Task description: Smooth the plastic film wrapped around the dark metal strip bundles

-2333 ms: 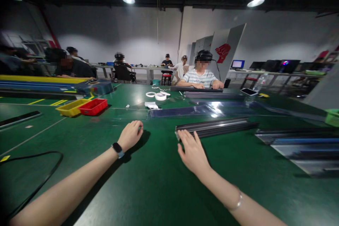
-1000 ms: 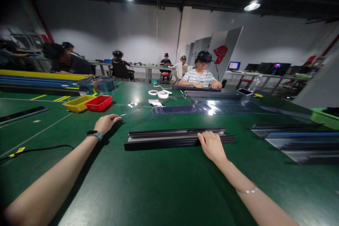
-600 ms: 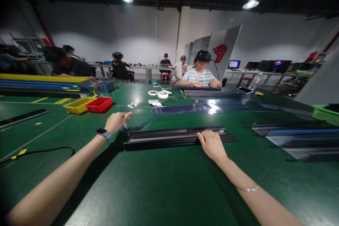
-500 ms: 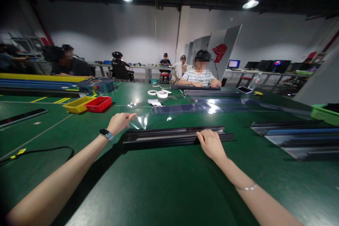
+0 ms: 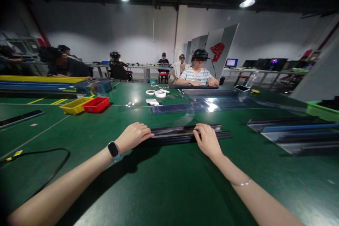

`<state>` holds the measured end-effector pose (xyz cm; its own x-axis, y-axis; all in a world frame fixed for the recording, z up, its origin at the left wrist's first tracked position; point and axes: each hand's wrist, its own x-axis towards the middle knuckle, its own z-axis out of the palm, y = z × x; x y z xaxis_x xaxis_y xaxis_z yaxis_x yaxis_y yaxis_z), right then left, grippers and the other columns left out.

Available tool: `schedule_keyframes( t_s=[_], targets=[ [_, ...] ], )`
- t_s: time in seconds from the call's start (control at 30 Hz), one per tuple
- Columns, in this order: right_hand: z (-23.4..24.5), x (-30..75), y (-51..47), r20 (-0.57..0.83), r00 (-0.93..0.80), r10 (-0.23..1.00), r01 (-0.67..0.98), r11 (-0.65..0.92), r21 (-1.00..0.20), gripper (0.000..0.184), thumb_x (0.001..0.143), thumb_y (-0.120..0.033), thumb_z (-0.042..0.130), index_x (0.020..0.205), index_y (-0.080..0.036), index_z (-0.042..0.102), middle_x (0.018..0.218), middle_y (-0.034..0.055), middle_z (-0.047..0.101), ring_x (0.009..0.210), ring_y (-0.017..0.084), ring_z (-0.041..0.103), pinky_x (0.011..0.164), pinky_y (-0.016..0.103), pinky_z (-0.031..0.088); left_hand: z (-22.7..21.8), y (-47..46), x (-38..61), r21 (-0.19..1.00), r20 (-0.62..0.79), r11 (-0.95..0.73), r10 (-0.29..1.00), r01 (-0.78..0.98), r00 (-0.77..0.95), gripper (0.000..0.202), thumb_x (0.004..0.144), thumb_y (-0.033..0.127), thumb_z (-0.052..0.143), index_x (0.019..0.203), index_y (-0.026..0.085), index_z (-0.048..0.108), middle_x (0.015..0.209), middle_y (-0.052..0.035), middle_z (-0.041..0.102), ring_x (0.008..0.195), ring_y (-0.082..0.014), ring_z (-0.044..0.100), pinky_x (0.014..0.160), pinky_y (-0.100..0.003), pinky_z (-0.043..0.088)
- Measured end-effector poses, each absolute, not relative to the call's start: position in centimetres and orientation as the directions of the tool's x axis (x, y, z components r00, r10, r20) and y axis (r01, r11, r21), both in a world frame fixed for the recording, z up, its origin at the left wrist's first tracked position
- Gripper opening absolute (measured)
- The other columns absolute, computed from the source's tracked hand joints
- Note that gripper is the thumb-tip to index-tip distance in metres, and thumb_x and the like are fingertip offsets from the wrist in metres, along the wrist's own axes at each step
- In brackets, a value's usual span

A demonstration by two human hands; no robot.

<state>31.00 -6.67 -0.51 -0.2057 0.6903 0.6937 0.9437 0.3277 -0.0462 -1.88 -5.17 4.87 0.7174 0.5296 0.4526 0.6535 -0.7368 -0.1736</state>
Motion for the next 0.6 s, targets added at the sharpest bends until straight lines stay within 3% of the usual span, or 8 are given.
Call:
schedule_keyframes(
  t_s=[0.2, 0.37, 0.47, 0.6],
  targets=[
    [0.1, 29.8, -7.6, 0.81, -0.234, 0.538, 0.934, 0.356, 0.034, 0.028, 0.078, -0.025, 0.046, 0.106, -0.018, 0.044, 0.113, 0.0122, 0.045, 0.108, 0.024, 0.039, 0.087, 0.044, 0.033, 2.9, -7.2, -1.9, -0.163, 0.456, -0.75, 0.518, 0.641, 0.723, 0.028, 0.089, 0.028, 0.031, 0.083, 0.017, 0.055, 0.073, -0.0026, 0.057, 0.074, -0.0128, 0.054, 0.068, -0.026, 0.04],
    [-0.9, 29.2, -7.1, 0.883, -0.323, 0.341, 0.894, 0.417, 0.167, 0.029, 0.072, -0.021, 0.055, 0.099, -0.024, 0.045, 0.099, 0.0057, 0.046, 0.095, 0.02, 0.046, 0.087, 0.047, 0.034, 1.4, -7.6, -3.2, -0.161, 0.479, -0.727, 0.534, 0.668, 0.696, 0.025, 0.086, 0.018, 0.036, 0.109, 0.016, 0.048, 0.096, -0.0066, 0.059, 0.087, -0.0145, 0.055, 0.075, -0.029, 0.043],
    [-0.8, 28.4, -6.5, 0.8, -0.439, 0.409, 0.859, 0.453, 0.24, 0.025, 0.073, -0.02, 0.053, 0.097, -0.027, 0.05, 0.094, 0.0028, 0.048, 0.09, 0.017, 0.047, 0.091, 0.046, 0.032, 1.0, -7.7, -3.6, -0.156, 0.481, -0.733, 0.529, 0.662, 0.699, 0.031, 0.085, 0.015, 0.038, 0.115, 0.015, 0.044, 0.108, -0.008, 0.056, 0.094, -0.0159, 0.053, 0.08, -0.03, 0.043],
    [0.0, 27.4, -6.1, 0.717, -0.47, 0.514, 0.859, 0.453, 0.238, 0.022, 0.075, -0.02, 0.049, 0.096, -0.026, 0.054, 0.098, 0.0037, 0.052, 0.095, 0.018, 0.045, 0.093, 0.045, 0.029, 1.1, -8.1, -3.5, -0.142, 0.503, -0.736, 0.522, 0.662, 0.689, 0.033, 0.084, 0.014, 0.037, 0.116, 0.015, 0.045, 0.11, -0.0087, 0.054, 0.098, -0.0173, 0.05, 0.086, -0.033, 0.04]
  ],
)
